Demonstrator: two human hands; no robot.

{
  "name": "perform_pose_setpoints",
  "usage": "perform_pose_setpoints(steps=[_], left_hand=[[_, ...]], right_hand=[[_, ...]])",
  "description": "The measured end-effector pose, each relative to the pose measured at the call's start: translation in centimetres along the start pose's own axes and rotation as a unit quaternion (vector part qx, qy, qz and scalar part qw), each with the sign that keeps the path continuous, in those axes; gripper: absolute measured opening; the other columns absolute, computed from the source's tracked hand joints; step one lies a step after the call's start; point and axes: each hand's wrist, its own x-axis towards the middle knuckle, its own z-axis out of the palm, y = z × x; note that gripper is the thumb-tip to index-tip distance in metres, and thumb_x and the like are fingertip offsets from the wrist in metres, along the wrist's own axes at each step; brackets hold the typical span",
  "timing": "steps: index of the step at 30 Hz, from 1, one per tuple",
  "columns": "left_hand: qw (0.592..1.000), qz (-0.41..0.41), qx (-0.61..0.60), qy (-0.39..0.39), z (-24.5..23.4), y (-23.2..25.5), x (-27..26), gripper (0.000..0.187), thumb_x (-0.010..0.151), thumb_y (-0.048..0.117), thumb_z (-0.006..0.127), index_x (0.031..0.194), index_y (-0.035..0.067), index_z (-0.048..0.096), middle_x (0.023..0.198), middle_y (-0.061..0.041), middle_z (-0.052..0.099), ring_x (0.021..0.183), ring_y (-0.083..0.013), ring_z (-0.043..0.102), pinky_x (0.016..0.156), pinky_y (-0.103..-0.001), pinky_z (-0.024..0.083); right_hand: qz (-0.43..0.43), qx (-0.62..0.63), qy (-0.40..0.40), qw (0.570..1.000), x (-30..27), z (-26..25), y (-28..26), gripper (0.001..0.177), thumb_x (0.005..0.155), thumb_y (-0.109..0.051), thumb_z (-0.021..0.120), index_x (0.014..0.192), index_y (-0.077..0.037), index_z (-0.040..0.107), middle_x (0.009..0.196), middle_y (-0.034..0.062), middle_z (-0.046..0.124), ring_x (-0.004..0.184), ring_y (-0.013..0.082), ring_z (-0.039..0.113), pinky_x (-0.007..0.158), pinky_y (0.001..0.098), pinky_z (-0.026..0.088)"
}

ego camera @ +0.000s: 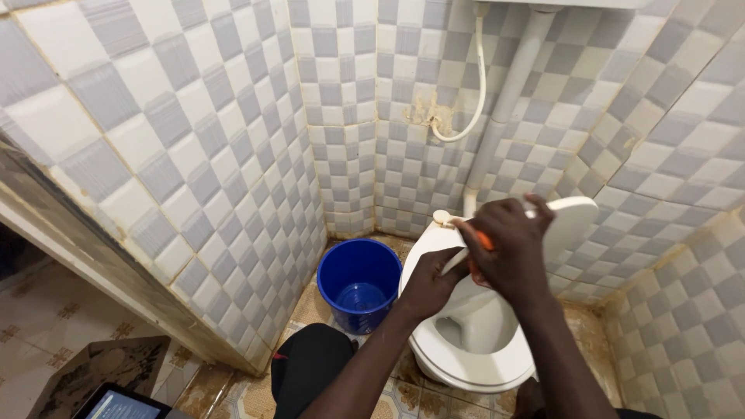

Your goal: The person wipes the underside and top of the toilet seat and lid using an orange cloth, dipping it into a blue basin of water between sections. They also wipe the rim and exterior of the toilet bowl.

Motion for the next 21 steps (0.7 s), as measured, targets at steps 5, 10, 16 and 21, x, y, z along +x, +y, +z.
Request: perform_pose_setpoints(steps=[5,10,16,21], left_hand=[[0.993,-0.100,-0.027,-0.050,-1.2,1.8,-0.1,0.043,0.102,0.037,0.065,0.127,0.004,0.071,0.099,-0.003,0.075,0.090,-0.0083,0.065,0.082,-0.029,0.055],[0.993,-0.089,-0.016,-0.081,-2.7,1.5,-0.1,0.048,0.101,0.042,0.064,0.131,0.006,0.070,0.103,-0.001,0.076,0.094,-0.0060,0.066,0.084,-0.027,0.055],[0.990,-0.099,-0.037,-0.097,-3.0,0.8,0.0,0.047,0.101,0.044,0.064,0.129,0.007,0.071,0.104,0.000,0.076,0.097,-0.0057,0.067,0.086,-0.026,0.055],[0.994,-0.098,-0.004,-0.052,-2.2,1.0,-0.4,0.045,0.100,0.039,0.067,0.132,0.008,0.072,0.105,0.000,0.077,0.097,-0.0064,0.067,0.087,-0.027,0.056]], right_hand=[[0.068,-0.021,0.042,0.997,-0.9,-3.2,4.0,0.021,0.101,-0.025,0.075,0.084,-0.013,0.069,0.085,-0.0005,0.068,0.097,0.0188,0.065,0.116,0.0454,0.027],[0.194,0.002,0.097,0.976,-2.1,-5.3,6.8,0.033,0.113,-0.027,0.068,0.087,-0.010,0.078,0.071,0.0020,0.068,0.079,0.0191,0.060,0.103,0.0386,0.042],[0.340,0.130,0.124,0.923,-3.0,-5.8,7.7,0.039,0.113,-0.033,0.064,0.095,-0.001,0.077,0.073,0.0039,0.066,0.064,0.0117,0.057,0.061,0.0301,0.046],[0.340,0.072,0.126,0.929,-1.8,-5.0,5.1,0.037,0.112,-0.032,0.066,0.090,-0.003,0.078,0.063,0.0087,0.061,0.058,0.0185,0.055,0.058,0.0340,0.043]])
